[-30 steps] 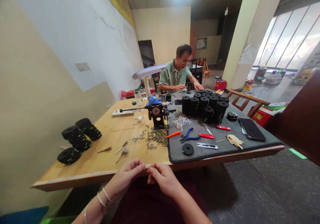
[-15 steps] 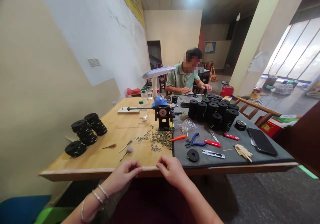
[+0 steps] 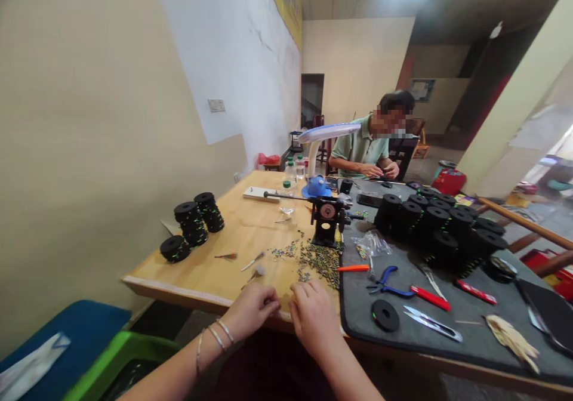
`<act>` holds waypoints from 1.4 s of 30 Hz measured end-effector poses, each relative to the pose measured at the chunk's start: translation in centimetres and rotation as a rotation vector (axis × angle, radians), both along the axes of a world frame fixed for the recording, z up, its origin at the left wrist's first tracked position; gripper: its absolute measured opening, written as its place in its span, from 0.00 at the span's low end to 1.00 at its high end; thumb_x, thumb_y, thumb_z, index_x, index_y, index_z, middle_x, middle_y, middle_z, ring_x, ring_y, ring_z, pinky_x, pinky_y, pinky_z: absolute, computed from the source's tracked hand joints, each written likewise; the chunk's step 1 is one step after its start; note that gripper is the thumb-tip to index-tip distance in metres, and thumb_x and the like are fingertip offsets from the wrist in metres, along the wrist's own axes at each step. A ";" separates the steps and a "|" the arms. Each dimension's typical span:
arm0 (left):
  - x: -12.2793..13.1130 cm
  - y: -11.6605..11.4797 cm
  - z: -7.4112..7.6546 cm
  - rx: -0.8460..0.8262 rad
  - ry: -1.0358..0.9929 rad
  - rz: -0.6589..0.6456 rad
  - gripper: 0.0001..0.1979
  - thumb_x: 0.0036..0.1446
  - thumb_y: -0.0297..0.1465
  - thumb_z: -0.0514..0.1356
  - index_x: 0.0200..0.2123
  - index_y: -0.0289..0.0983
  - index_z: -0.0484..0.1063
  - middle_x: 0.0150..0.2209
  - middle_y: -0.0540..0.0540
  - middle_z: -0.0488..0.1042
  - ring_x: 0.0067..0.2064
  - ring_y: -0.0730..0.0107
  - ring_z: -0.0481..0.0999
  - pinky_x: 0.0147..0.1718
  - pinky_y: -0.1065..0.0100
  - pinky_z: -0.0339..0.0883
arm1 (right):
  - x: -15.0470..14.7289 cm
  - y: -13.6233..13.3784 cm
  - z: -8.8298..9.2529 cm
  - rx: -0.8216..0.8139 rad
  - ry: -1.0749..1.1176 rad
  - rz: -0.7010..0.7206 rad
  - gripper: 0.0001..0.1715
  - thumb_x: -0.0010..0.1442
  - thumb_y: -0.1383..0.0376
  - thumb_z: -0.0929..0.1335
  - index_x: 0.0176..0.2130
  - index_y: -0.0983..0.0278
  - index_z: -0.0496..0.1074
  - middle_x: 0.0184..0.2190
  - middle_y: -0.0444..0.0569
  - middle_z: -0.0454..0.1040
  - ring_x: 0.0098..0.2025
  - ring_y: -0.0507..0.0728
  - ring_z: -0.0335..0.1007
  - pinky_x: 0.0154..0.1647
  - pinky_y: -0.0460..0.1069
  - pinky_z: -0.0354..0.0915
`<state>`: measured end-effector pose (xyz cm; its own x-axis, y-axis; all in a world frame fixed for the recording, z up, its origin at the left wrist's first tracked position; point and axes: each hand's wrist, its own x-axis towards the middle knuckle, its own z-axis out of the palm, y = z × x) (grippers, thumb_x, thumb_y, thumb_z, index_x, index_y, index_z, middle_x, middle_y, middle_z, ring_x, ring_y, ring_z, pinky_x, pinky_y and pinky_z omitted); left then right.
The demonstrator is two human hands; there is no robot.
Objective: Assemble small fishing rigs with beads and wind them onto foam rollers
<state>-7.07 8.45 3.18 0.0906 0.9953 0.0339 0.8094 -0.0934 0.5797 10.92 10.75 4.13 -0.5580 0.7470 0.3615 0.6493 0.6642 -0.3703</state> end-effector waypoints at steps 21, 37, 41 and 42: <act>-9.7 -4.1 0.7 0.040 -0.175 0.311 0.13 0.55 0.37 0.54 0.24 0.36 0.71 0.22 0.50 0.71 0.26 0.68 0.68 0.27 0.71 0.58 | -6.4 1.3 -1.8 -0.236 -0.085 0.217 0.10 0.60 0.67 0.62 0.29 0.62 0.69 0.25 0.46 0.75 0.27 0.53 0.69 0.27 0.44 0.53; -5.5 -9.7 -2.1 0.278 -0.130 0.201 0.10 0.61 0.30 0.51 0.36 0.41 0.72 0.33 0.46 0.77 0.35 0.66 0.75 0.36 0.69 0.68 | -8.8 1.1 -2.8 -0.130 -0.126 0.281 0.08 0.59 0.68 0.62 0.29 0.63 0.68 0.24 0.46 0.75 0.26 0.53 0.68 0.26 0.44 0.51; -5.6 -9.7 -2.3 0.310 -0.102 0.194 0.11 0.61 0.29 0.50 0.38 0.41 0.72 0.34 0.45 0.77 0.36 0.65 0.76 0.36 0.68 0.69 | -9.7 1.1 -2.5 -0.117 -0.153 0.271 0.07 0.57 0.68 0.63 0.29 0.62 0.69 0.24 0.46 0.75 0.27 0.53 0.69 0.25 0.45 0.51; -5.6 -9.7 -2.3 0.317 -0.097 0.195 0.11 0.61 0.29 0.50 0.38 0.41 0.72 0.34 0.45 0.77 0.36 0.65 0.76 0.36 0.68 0.70 | -9.9 1.1 -2.4 -0.114 -0.158 0.276 0.07 0.57 0.68 0.63 0.29 0.62 0.69 0.25 0.46 0.76 0.27 0.54 0.70 0.25 0.45 0.51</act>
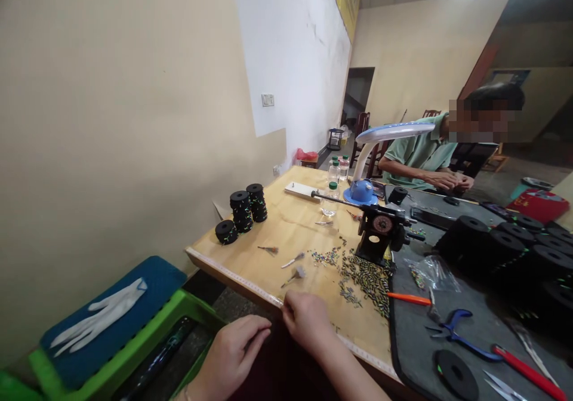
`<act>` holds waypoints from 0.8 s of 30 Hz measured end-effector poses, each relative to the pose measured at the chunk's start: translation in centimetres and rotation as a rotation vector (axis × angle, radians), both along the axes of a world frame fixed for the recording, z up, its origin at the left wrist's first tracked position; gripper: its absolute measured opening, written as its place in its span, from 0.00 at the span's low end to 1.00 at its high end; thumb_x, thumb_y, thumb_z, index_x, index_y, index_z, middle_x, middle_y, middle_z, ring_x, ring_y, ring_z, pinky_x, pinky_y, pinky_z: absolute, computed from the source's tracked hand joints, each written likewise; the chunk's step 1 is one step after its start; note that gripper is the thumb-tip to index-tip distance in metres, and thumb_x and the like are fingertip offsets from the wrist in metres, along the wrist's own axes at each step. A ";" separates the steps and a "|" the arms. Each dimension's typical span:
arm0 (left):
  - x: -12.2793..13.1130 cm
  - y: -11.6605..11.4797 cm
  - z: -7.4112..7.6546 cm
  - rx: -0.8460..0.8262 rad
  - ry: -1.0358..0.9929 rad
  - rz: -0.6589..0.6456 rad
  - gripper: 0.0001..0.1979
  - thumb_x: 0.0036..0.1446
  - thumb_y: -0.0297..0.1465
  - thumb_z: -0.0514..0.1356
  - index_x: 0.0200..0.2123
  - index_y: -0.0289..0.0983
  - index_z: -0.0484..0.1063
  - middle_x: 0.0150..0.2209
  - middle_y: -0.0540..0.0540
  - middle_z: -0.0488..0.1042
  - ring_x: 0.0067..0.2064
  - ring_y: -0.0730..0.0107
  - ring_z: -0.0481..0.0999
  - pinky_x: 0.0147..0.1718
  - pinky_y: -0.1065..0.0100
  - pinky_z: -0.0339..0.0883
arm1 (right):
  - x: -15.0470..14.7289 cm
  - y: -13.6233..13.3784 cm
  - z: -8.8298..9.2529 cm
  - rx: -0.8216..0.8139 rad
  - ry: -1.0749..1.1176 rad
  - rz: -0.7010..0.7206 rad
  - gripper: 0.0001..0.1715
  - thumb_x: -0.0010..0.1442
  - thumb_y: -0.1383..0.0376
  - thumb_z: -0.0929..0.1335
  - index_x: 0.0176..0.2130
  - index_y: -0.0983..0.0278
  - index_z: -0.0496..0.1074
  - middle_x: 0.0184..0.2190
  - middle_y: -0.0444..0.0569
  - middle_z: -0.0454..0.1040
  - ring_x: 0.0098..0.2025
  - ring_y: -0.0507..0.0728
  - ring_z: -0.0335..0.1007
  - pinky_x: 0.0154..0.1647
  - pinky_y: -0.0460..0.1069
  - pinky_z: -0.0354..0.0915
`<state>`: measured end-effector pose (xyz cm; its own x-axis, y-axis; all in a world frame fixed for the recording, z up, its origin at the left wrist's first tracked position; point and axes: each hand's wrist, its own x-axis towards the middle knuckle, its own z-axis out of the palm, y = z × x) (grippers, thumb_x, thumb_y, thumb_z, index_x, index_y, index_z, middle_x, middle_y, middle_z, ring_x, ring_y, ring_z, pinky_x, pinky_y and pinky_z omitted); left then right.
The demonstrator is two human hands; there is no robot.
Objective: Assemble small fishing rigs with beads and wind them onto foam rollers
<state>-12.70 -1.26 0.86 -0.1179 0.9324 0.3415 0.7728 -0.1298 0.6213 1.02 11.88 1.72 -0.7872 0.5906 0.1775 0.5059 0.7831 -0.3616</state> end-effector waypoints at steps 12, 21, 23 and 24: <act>-0.6 0.3 -0.2 0.067 0.115 0.032 0.11 0.60 0.27 0.51 0.42 0.41 0.71 0.44 0.44 0.77 0.44 0.64 0.76 0.45 0.66 0.71 | -1.5 0.0 0.7 0.029 -0.040 0.021 0.07 0.58 0.68 0.63 0.29 0.62 0.69 0.26 0.46 0.76 0.28 0.54 0.71 0.25 0.46 0.51; -0.5 0.8 -0.5 0.065 0.264 0.008 0.16 0.58 0.27 0.52 0.50 0.40 0.68 0.54 0.40 0.71 0.51 0.60 0.74 0.49 0.62 0.70 | -1.7 0.0 0.5 0.096 -0.094 0.013 0.07 0.59 0.66 0.63 0.30 0.62 0.69 0.27 0.47 0.77 0.28 0.55 0.72 0.24 0.47 0.50; -0.5 0.9 -0.7 0.042 0.286 0.010 0.17 0.58 0.27 0.52 0.51 0.40 0.67 0.55 0.40 0.70 0.50 0.59 0.74 0.48 0.62 0.70 | -1.7 0.0 0.4 0.099 -0.098 0.019 0.07 0.59 0.66 0.63 0.30 0.62 0.69 0.27 0.47 0.77 0.28 0.55 0.72 0.24 0.47 0.50; -0.5 0.9 -0.9 0.033 0.298 0.015 0.18 0.58 0.28 0.52 0.52 0.40 0.66 0.55 0.41 0.70 0.50 0.60 0.74 0.48 0.62 0.70 | -1.7 0.0 0.4 0.100 -0.098 0.020 0.07 0.59 0.66 0.63 0.31 0.62 0.69 0.27 0.47 0.77 0.28 0.55 0.73 0.24 0.47 0.51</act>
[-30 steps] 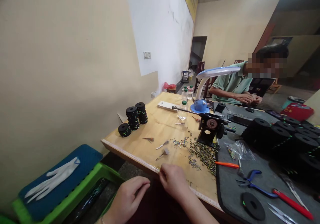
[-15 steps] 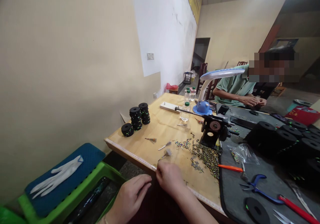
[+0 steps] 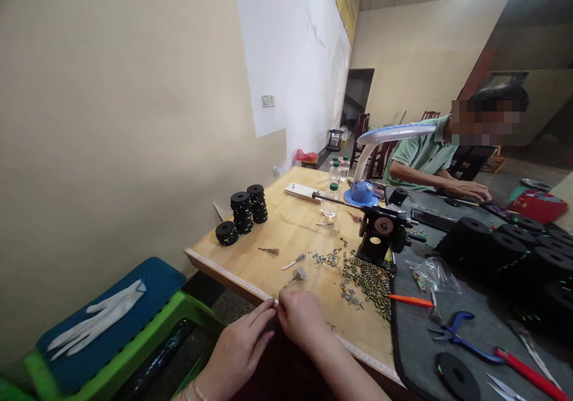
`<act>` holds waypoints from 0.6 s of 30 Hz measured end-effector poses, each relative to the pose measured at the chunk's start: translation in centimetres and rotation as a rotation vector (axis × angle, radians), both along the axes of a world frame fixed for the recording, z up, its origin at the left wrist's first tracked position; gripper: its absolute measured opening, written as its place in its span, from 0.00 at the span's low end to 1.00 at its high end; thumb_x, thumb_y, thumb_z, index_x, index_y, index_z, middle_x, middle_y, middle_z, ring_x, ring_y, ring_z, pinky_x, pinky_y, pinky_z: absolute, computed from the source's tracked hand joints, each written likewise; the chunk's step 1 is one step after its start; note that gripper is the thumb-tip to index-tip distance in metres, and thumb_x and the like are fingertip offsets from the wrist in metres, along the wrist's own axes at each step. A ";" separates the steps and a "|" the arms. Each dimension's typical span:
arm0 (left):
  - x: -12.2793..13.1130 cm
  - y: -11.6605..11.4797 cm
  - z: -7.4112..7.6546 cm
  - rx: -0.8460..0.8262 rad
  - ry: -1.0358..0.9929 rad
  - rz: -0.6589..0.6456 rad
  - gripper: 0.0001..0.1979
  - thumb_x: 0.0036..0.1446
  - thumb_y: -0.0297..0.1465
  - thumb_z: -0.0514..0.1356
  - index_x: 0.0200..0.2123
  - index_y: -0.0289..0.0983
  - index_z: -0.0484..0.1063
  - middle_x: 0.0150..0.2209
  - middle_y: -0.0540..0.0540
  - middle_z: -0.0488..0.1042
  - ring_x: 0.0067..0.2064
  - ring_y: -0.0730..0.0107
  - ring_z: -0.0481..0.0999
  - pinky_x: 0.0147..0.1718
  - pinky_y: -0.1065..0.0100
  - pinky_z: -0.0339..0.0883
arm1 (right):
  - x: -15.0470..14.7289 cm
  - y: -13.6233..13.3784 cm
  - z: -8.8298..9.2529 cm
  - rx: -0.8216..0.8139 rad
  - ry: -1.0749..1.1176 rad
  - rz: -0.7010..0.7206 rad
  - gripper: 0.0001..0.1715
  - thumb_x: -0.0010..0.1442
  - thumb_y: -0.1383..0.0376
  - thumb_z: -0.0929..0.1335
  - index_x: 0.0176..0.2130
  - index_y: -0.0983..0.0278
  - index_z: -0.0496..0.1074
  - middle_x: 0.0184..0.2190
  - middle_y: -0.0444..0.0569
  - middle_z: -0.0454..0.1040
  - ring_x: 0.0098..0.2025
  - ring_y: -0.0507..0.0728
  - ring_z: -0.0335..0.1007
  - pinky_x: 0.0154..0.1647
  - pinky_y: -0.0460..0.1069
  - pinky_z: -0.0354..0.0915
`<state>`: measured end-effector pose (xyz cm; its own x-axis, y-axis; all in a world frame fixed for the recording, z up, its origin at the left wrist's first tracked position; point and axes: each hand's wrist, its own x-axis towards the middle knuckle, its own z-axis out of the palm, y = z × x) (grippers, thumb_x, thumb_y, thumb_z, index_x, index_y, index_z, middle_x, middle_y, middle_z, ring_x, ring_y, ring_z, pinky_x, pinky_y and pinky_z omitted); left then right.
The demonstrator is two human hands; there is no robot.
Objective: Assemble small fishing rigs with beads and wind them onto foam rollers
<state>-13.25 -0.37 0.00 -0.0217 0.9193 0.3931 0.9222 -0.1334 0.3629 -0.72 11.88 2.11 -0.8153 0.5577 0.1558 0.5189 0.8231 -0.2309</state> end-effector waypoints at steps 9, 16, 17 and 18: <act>0.8 0.3 -0.4 -0.089 0.087 0.091 0.24 0.55 0.25 0.53 0.56 0.37 0.61 0.56 0.40 0.69 0.43 0.60 0.78 0.42 0.64 0.73 | 0.5 0.3 0.4 -0.054 0.018 -0.006 0.06 0.58 0.66 0.63 0.31 0.61 0.70 0.27 0.47 0.78 0.29 0.56 0.73 0.26 0.46 0.54; 2.2 0.4 0.5 -0.254 0.162 0.159 0.26 0.55 0.26 0.54 0.59 0.34 0.59 0.57 0.36 0.66 0.39 0.57 0.79 0.35 0.64 0.74 | 2.7 0.4 1.6 -0.123 0.034 -0.061 0.08 0.54 0.69 0.64 0.29 0.61 0.72 0.26 0.46 0.77 0.29 0.55 0.71 0.27 0.45 0.54; 2.3 0.5 0.6 -0.270 0.172 0.165 0.26 0.55 0.26 0.54 0.59 0.34 0.60 0.57 0.36 0.66 0.38 0.57 0.79 0.35 0.64 0.74 | 3.1 0.4 1.7 -0.144 0.038 -0.070 0.08 0.54 0.69 0.64 0.29 0.61 0.73 0.25 0.46 0.77 0.29 0.55 0.71 0.27 0.45 0.54; 2.3 0.5 0.7 -0.280 0.178 0.168 0.26 0.55 0.26 0.54 0.58 0.34 0.60 0.58 0.36 0.65 0.37 0.58 0.79 0.34 0.65 0.74 | 3.5 0.4 1.9 -0.165 0.041 -0.080 0.08 0.54 0.69 0.64 0.29 0.61 0.73 0.25 0.46 0.77 0.28 0.54 0.70 0.26 0.45 0.53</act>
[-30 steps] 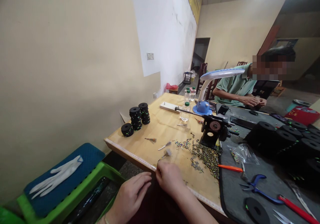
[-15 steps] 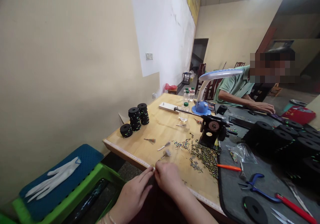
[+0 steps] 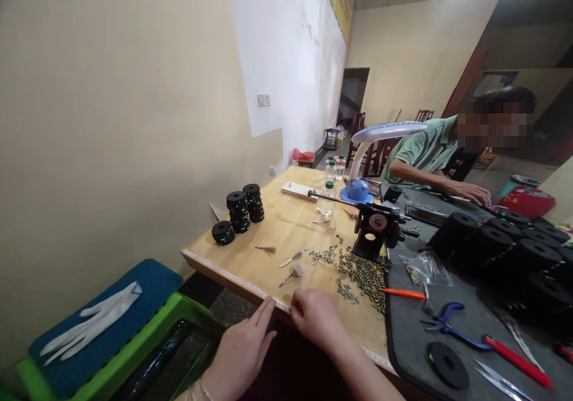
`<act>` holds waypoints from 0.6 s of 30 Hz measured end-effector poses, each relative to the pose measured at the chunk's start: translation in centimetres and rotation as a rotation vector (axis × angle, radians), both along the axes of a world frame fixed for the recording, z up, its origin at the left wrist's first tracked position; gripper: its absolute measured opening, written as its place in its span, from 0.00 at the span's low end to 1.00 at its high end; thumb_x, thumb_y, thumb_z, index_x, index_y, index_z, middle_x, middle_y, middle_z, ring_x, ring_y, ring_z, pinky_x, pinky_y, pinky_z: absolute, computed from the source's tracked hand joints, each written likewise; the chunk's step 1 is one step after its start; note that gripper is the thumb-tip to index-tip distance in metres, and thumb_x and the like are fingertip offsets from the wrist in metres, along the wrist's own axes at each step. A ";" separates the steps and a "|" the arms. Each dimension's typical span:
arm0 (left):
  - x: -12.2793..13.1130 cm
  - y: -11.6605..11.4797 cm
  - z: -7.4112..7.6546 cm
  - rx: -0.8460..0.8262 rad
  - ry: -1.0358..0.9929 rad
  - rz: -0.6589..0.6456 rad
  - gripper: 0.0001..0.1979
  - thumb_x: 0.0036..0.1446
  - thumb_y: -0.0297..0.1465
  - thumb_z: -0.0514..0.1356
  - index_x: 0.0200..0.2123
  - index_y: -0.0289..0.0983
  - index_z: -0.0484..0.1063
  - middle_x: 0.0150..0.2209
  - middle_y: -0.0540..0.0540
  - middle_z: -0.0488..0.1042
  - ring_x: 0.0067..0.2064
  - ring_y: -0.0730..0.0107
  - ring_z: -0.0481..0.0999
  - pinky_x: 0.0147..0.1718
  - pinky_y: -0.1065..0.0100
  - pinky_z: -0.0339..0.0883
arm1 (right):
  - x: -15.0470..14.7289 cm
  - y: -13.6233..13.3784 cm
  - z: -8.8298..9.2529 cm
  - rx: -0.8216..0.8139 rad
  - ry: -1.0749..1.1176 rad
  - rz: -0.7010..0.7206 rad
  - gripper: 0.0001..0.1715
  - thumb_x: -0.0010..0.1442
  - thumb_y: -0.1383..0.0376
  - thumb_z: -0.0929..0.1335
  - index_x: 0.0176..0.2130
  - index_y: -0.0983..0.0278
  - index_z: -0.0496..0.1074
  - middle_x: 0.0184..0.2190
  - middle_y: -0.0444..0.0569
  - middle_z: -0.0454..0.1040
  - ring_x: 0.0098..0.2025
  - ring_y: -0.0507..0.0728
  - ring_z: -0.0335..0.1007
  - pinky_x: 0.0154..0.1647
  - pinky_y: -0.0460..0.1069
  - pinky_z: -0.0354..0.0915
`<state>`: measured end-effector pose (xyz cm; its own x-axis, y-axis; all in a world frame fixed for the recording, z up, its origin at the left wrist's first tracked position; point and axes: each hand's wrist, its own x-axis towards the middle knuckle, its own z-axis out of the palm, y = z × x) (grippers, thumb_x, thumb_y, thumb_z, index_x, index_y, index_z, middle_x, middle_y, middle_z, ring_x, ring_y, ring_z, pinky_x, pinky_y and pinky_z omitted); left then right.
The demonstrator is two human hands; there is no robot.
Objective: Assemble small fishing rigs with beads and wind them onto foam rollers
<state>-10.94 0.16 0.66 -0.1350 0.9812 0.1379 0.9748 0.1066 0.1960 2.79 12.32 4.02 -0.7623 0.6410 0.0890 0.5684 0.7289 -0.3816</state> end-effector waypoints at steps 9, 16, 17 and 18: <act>0.0 0.0 0.1 -0.013 0.069 -0.007 0.23 0.58 0.25 0.52 0.57 0.33 0.62 0.58 0.39 0.65 0.35 0.62 0.79 0.34 0.63 0.75 | 2.1 -0.2 0.6 -0.131 -0.023 -0.069 0.09 0.53 0.69 0.64 0.30 0.62 0.74 0.25 0.46 0.77 0.27 0.53 0.68 0.26 0.44 0.52; 0.0 0.0 -0.2 0.010 0.063 -0.015 0.23 0.58 0.25 0.52 0.57 0.33 0.62 0.58 0.38 0.65 0.36 0.60 0.79 0.34 0.62 0.75 | 3.0 -0.8 0.6 -0.152 -0.036 -0.128 0.09 0.54 0.69 0.63 0.31 0.62 0.73 0.26 0.47 0.77 0.28 0.54 0.70 0.27 0.44 0.53; 0.0 0.0 -0.2 0.009 0.062 -0.016 0.23 0.58 0.25 0.52 0.58 0.33 0.62 0.58 0.38 0.65 0.36 0.59 0.79 0.34 0.62 0.75 | 3.1 -0.9 0.6 -0.155 -0.037 -0.136 0.09 0.54 0.69 0.63 0.31 0.62 0.73 0.26 0.47 0.77 0.28 0.54 0.70 0.27 0.44 0.54; 0.0 0.0 -0.2 0.007 0.061 -0.017 0.23 0.58 0.25 0.52 0.58 0.32 0.62 0.58 0.38 0.64 0.36 0.59 0.79 0.34 0.61 0.75 | 3.3 -0.9 0.6 -0.155 -0.040 -0.144 0.09 0.54 0.69 0.63 0.31 0.62 0.73 0.27 0.47 0.77 0.28 0.54 0.70 0.27 0.44 0.54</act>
<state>-10.92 0.16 0.48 -0.1090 0.9823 0.1525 0.9866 0.0882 0.1370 6.07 11.40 4.58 -0.6631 0.7471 -0.0473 0.6792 0.5738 -0.4577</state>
